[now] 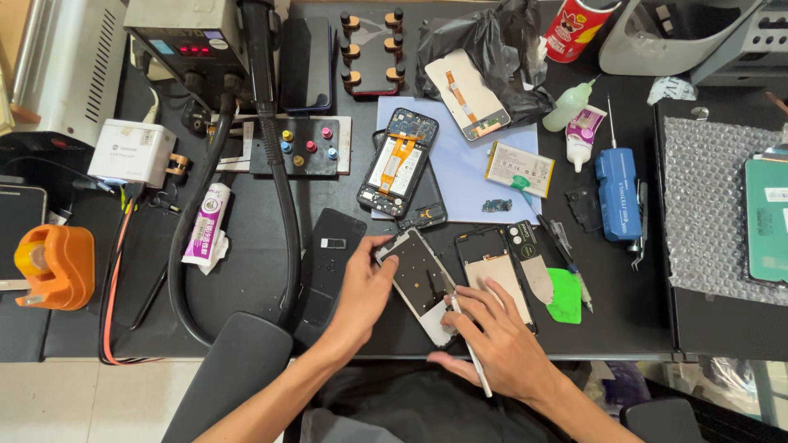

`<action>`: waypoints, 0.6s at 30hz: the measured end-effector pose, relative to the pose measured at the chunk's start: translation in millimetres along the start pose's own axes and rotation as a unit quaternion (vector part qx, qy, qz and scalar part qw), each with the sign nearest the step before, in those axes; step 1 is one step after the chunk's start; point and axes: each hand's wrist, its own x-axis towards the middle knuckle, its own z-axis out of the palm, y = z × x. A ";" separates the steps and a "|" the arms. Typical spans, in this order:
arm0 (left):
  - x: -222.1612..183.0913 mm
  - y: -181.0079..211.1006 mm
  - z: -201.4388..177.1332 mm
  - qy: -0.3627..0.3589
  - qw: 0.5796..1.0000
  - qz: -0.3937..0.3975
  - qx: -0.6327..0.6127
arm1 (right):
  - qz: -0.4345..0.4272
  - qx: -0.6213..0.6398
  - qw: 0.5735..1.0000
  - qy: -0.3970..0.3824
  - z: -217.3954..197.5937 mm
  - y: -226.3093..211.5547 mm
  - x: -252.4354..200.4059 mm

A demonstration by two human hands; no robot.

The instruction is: The person disassembles a smartphone by prying the internal components and the front display from the frame using a thin metal tool.

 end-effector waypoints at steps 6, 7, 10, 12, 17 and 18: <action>4.7 11.3 -16.7 -0.033 0.998 0.050 0.027 | 0.010 0.012 1.000 0.003 3.1 -0.5 -1.2; 5.3 12.8 -17.8 -0.036 0.998 0.043 0.015 | 0.009 0.012 1.000 0.004 3.1 -0.8 -0.8; 10.7 17.4 -20.7 -0.050 0.998 0.013 -0.041 | 0.004 0.013 1.000 0.007 2.0 -1.3 2.5; 12.7 19.4 -23.7 -0.053 0.997 -0.002 -0.052 | 0.006 0.011 1.000 0.009 -0.2 -2.1 3.8; 12.6 17.6 -24.8 -0.064 0.996 0.005 -0.060 | 0.020 0.008 0.996 0.089 -2.8 12.1 -4.9; 12.3 17.1 -24.8 -0.066 0.996 0.009 -0.061 | 0.027 -0.009 0.993 0.115 -6.3 20.7 -12.2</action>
